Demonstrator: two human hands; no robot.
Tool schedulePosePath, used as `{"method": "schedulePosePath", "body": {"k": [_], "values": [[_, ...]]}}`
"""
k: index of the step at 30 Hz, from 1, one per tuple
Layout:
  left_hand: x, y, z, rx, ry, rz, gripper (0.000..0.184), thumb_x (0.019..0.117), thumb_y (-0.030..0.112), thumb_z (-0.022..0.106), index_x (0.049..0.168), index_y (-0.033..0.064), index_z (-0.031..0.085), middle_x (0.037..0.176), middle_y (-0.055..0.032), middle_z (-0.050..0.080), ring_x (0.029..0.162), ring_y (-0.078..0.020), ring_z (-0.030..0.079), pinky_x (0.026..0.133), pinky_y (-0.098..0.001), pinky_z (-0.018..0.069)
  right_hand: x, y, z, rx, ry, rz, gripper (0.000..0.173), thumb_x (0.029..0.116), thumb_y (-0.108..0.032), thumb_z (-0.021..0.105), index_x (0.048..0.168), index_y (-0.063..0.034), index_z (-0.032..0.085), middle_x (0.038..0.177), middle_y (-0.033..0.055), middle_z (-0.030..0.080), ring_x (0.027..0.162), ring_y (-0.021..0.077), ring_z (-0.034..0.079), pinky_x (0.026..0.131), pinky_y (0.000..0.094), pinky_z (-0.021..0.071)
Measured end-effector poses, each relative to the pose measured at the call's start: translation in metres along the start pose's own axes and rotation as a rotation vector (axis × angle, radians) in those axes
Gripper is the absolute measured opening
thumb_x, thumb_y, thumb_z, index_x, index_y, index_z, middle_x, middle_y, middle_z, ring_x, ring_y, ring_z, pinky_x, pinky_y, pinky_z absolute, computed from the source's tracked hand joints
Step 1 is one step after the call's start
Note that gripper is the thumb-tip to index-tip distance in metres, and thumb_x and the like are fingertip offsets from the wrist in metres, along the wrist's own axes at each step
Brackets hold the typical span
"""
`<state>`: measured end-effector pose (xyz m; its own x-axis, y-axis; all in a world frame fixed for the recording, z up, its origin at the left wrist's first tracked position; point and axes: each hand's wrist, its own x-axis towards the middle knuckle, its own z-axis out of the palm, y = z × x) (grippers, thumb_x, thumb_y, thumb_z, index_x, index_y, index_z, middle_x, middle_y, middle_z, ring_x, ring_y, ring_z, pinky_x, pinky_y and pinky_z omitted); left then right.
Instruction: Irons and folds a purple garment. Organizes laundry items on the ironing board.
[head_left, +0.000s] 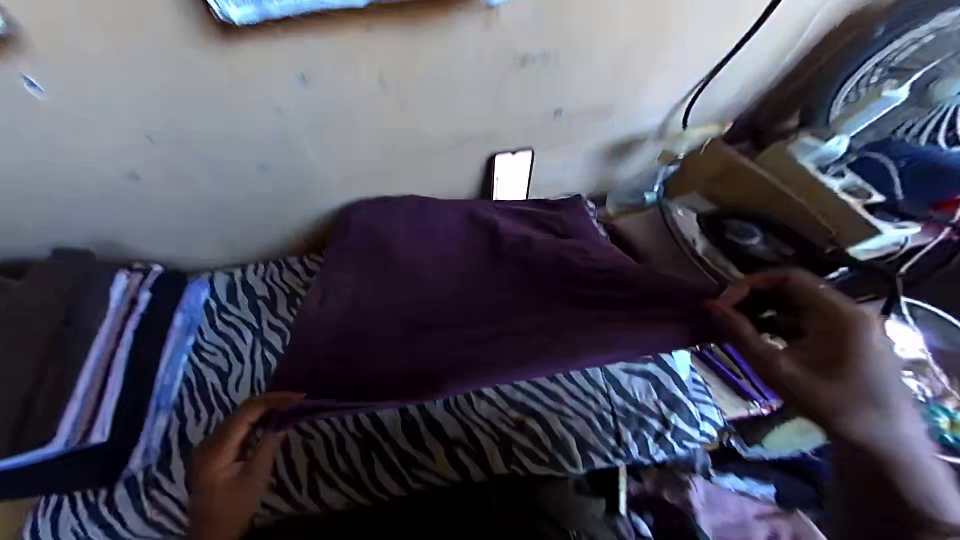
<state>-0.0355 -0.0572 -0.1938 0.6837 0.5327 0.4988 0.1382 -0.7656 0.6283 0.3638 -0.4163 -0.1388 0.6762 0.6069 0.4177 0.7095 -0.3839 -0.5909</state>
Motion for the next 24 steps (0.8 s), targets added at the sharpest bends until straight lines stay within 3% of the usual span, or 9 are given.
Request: {"method": "schedulePosePath", "body": {"k": [2,4,7,11,15,17,19,22,24], "values": [[-0.056,-0.023,0.034,-0.018,-0.081,-0.109,0.026,0.1015,0.022,0.055,0.108,0.0025,0.071,0.109,-0.0040,0.073,0.102,-0.0022,0.068,0.092,-0.0219,0.0558,-0.048,0.017,0.023,-0.078,-0.110,0.090,0.030,0.0947,-0.021,0.064,0.104,0.0070,0.066,0.089,0.0188,0.071,0.073,0.0221,0.069,0.066,0.0401,0.0585],[-0.092,-0.031,0.044,0.070,-0.298,-0.192,0.022,0.0920,0.009,0.059,0.101,-0.0054,0.074,0.104,-0.0174,0.074,0.098,-0.0257,0.072,0.089,-0.0428,0.0580,-0.085,0.031,0.034,-0.140,-0.337,0.217,0.022,0.0920,-0.013,0.067,0.102,0.0059,0.069,0.090,0.0233,0.071,0.075,0.0362,0.071,0.068,0.0563,0.0580],[-0.082,-0.035,0.028,0.101,-0.678,-0.190,0.031,0.0951,0.021,0.066,0.117,-0.0003,0.073,0.113,-0.0185,0.073,0.107,-0.0399,0.069,0.093,-0.0608,0.0532,-0.094,0.030,0.038,-0.190,-0.505,0.312,0.027,0.0954,-0.013,0.069,0.115,0.0053,0.070,0.116,0.0331,0.065,0.102,0.0526,0.066,0.084,0.0706,0.0521],[0.008,-0.002,0.074,0.274,-0.438,-0.019,0.035,0.1012,0.025,0.055,0.125,0.0038,0.069,0.127,-0.0179,0.069,0.122,-0.0381,0.063,0.103,-0.0594,0.0482,-0.037,0.000,0.111,-0.168,-0.139,0.051,0.037,0.1053,-0.023,0.052,0.129,0.0023,0.067,0.135,0.0256,0.063,0.133,0.0468,0.054,0.109,0.0615,0.0447],[0.032,-0.081,0.148,0.477,-0.366,-0.014,0.063,0.1048,0.054,0.034,0.155,0.0186,0.046,0.162,-0.0087,0.040,0.152,-0.0404,0.029,0.113,-0.0781,0.0138,-0.010,0.072,0.207,-0.409,-0.302,-0.022,0.085,0.1012,-0.069,0.032,0.159,-0.0070,0.038,0.167,0.0197,0.029,0.157,0.0433,0.019,0.117,0.0786,0.0044],[0.041,-0.119,0.137,0.514,-0.343,-0.178,0.060,0.1065,0.049,0.029,0.157,0.0185,0.042,0.164,-0.0066,0.036,0.153,-0.0418,0.025,0.111,-0.0807,0.0098,0.014,0.094,0.169,-0.430,-0.299,0.079,0.078,0.0998,-0.065,0.046,0.156,-0.0113,0.045,0.166,0.0213,0.030,0.156,0.0444,0.019,0.117,0.0801,0.0031],[0.062,-0.124,0.114,0.409,-0.295,-0.265,0.051,0.1082,0.035,0.033,0.149,0.0110,0.053,0.152,-0.0122,0.052,0.144,-0.0426,0.042,0.109,-0.0738,0.0278,0.046,0.118,0.099,-0.488,-0.063,0.072,0.062,0.1008,-0.046,0.059,0.147,-0.0054,0.056,0.158,0.0294,0.040,0.150,0.0539,0.027,0.114,0.0829,0.0117],[0.102,-0.123,0.104,0.270,-0.262,-0.327,0.044,0.1070,0.022,0.047,0.142,-0.0046,0.053,0.133,-0.0282,0.060,0.126,-0.0433,0.057,0.108,-0.0586,0.0430,0.080,0.163,0.009,-0.624,0.052,0.321,0.064,0.1069,-0.036,0.050,0.152,0.0078,0.040,0.157,0.0392,0.031,0.147,0.0610,0.023,0.114,0.0809,0.0157],[0.133,-0.128,0.111,0.267,-0.327,-0.415,0.049,0.1059,0.023,0.052,0.143,-0.0085,0.049,0.135,-0.0328,0.057,0.130,-0.0467,0.053,0.112,-0.0587,0.0385,0.099,0.181,-0.020,-0.667,-0.089,0.547,0.059,0.1089,-0.030,0.050,0.151,0.0099,0.038,0.146,0.0440,0.043,0.135,0.0638,0.041,0.104,0.0800,0.0321]]}}
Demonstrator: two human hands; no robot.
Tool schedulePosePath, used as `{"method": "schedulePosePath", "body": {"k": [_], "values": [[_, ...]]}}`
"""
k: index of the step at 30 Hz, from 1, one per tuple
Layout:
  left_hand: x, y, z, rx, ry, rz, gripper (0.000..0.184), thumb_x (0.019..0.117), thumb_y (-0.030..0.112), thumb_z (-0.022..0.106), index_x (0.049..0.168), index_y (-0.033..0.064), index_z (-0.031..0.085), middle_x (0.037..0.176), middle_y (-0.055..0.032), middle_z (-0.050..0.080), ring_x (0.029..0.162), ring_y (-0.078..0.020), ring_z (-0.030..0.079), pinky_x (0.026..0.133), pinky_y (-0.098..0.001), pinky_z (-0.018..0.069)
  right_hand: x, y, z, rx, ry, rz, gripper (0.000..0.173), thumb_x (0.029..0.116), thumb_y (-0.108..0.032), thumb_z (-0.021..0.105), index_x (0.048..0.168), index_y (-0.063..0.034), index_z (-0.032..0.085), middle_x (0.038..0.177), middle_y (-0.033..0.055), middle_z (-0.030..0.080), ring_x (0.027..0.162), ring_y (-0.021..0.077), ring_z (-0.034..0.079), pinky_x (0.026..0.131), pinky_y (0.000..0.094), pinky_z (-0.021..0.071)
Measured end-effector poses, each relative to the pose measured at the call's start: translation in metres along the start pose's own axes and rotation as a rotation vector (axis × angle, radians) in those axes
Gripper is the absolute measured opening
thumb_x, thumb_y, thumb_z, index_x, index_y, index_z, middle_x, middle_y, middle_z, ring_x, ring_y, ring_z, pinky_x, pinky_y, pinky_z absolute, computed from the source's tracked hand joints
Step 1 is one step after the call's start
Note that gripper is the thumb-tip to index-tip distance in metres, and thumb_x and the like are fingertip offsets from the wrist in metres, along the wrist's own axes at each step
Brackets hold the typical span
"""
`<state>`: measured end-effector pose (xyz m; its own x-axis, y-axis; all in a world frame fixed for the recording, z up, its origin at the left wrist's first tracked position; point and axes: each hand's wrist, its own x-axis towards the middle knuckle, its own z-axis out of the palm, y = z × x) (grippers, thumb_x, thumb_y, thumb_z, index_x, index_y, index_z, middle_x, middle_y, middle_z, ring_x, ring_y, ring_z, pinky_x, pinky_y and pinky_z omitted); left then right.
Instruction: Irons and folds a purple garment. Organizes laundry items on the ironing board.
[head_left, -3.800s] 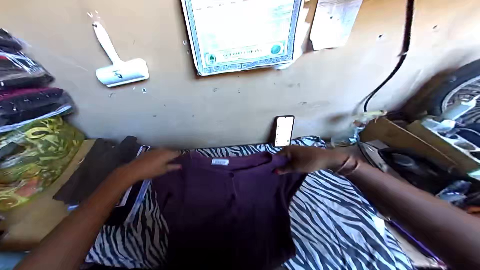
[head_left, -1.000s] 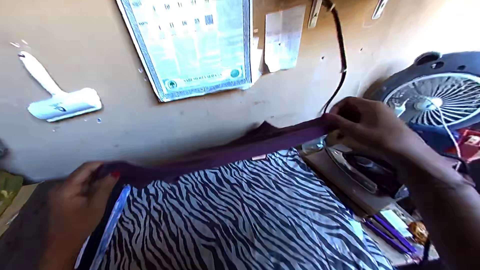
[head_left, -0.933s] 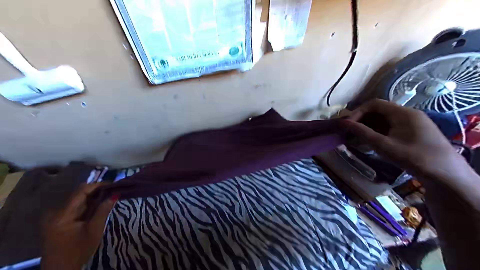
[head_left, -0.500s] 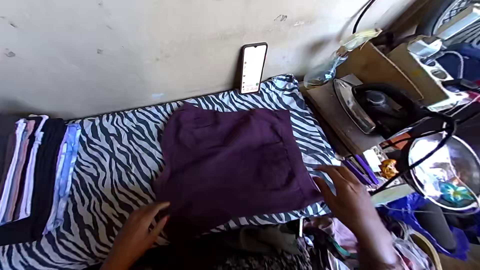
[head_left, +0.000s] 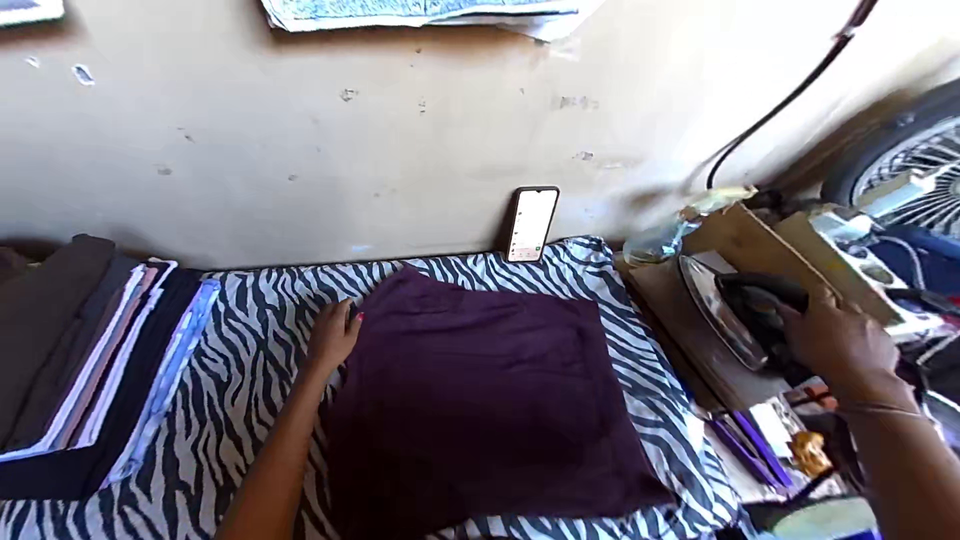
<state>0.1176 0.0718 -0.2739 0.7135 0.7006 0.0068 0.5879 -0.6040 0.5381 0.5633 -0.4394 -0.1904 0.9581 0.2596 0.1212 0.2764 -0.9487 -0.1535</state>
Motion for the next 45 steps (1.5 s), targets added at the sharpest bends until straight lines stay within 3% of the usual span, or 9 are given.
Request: {"method": "schedulePosePath", "body": {"k": [4,8,14,22,25,30,35,38,45], "values": [[0.046,0.014,0.003,-0.272,-0.141,-0.137,0.053,0.1029,0.025,0.062,0.143,-0.0078,0.050,0.132,-0.0299,0.060,0.126,-0.0397,0.058,0.110,-0.0531,0.0418,0.010,0.011,-0.010,0.077,-0.153,-0.125,0.056,0.0986,-0.026,0.068,0.136,0.0125,0.052,0.121,0.0456,0.058,0.115,0.0660,0.055,0.093,0.0825,0.0382],[0.079,0.028,0.002,-0.430,-0.208,-0.184,0.042,0.0981,0.016,0.069,0.131,-0.0078,0.060,0.129,-0.0273,0.062,0.121,-0.0365,0.060,0.106,-0.0517,0.0446,-0.084,-0.123,-0.027,0.039,-0.316,-0.382,0.046,0.0988,-0.035,0.067,0.125,0.0038,0.065,0.099,0.0370,0.068,0.095,0.0605,0.065,0.079,0.0781,0.0468],[0.110,0.019,0.016,-0.156,0.030,-0.152,0.029,0.1053,0.018,0.056,0.116,-0.0071,0.068,0.112,-0.0295,0.068,0.110,-0.0444,0.064,0.100,-0.0624,0.0454,-0.117,-0.278,0.030,-0.172,-0.641,-0.609,0.034,0.0980,-0.020,0.060,0.130,-0.0069,0.061,0.111,0.0273,0.069,0.105,0.0500,0.067,0.081,0.0671,0.0519],[0.070,0.006,-0.016,-0.304,-0.379,-0.240,0.027,0.1010,0.016,0.064,0.106,-0.0107,0.067,0.102,-0.0222,0.066,0.095,-0.0259,0.062,0.092,-0.0473,0.0479,-0.055,-0.292,0.043,-0.185,-0.550,-0.472,0.033,0.1000,-0.023,0.059,0.127,-0.0045,0.064,0.113,0.0308,0.068,0.110,0.0522,0.065,0.086,0.0697,0.0484],[0.065,-0.011,-0.005,-0.143,-0.220,-0.179,0.029,0.1006,0.019,0.065,0.099,-0.0094,0.069,0.097,-0.0276,0.067,0.094,-0.0403,0.065,0.088,-0.0609,0.0485,-0.079,-0.307,0.037,-0.120,-0.573,-0.478,0.034,0.1005,-0.025,0.060,0.126,-0.0019,0.064,0.114,0.0307,0.068,0.111,0.0521,0.064,0.090,0.0702,0.0475],[0.036,-0.015,0.000,-0.120,-0.053,-0.173,0.042,0.1062,0.030,0.055,0.103,-0.0093,0.068,0.097,-0.0299,0.067,0.095,-0.0470,0.066,0.086,-0.0656,0.0494,-0.164,-0.391,0.033,-0.219,-0.698,-0.658,0.035,0.1001,-0.018,0.058,0.133,-0.0067,0.060,0.116,0.0273,0.069,0.111,0.0494,0.065,0.086,0.0659,0.0509],[-0.022,-0.023,-0.011,-0.120,-0.153,-0.276,0.031,0.1016,0.019,0.062,0.121,-0.0054,0.065,0.108,-0.0266,0.068,0.105,-0.0419,0.066,0.096,-0.0600,0.0490,-0.135,-0.455,0.071,-0.037,-0.415,-0.747,0.025,0.0936,-0.018,0.070,0.116,-0.0080,0.068,0.099,0.0255,0.071,0.093,0.0496,0.069,0.069,0.0672,0.0526],[-0.072,-0.021,0.003,-0.137,-0.047,-0.320,0.036,0.1038,0.017,0.054,0.133,-0.0029,0.059,0.121,-0.0238,0.067,0.117,-0.0393,0.063,0.104,-0.0549,0.0467,-0.124,-0.488,0.067,-0.103,-0.475,-0.684,0.027,0.0962,-0.021,0.066,0.119,-0.0058,0.068,0.113,0.0269,0.070,0.108,0.0487,0.067,0.080,0.0678,0.0520],[-0.207,0.096,-0.040,-0.983,0.222,0.524,0.042,0.1115,0.035,0.034,0.108,0.0101,0.067,0.106,0.0015,0.069,0.105,-0.0038,0.064,0.094,-0.0219,0.0517,-0.123,-0.463,0.064,-0.120,-0.471,-0.665,0.030,0.0939,-0.021,0.069,0.115,0.0008,0.068,0.116,0.0312,0.067,0.110,0.0522,0.064,0.083,0.0719,0.0499]]}}
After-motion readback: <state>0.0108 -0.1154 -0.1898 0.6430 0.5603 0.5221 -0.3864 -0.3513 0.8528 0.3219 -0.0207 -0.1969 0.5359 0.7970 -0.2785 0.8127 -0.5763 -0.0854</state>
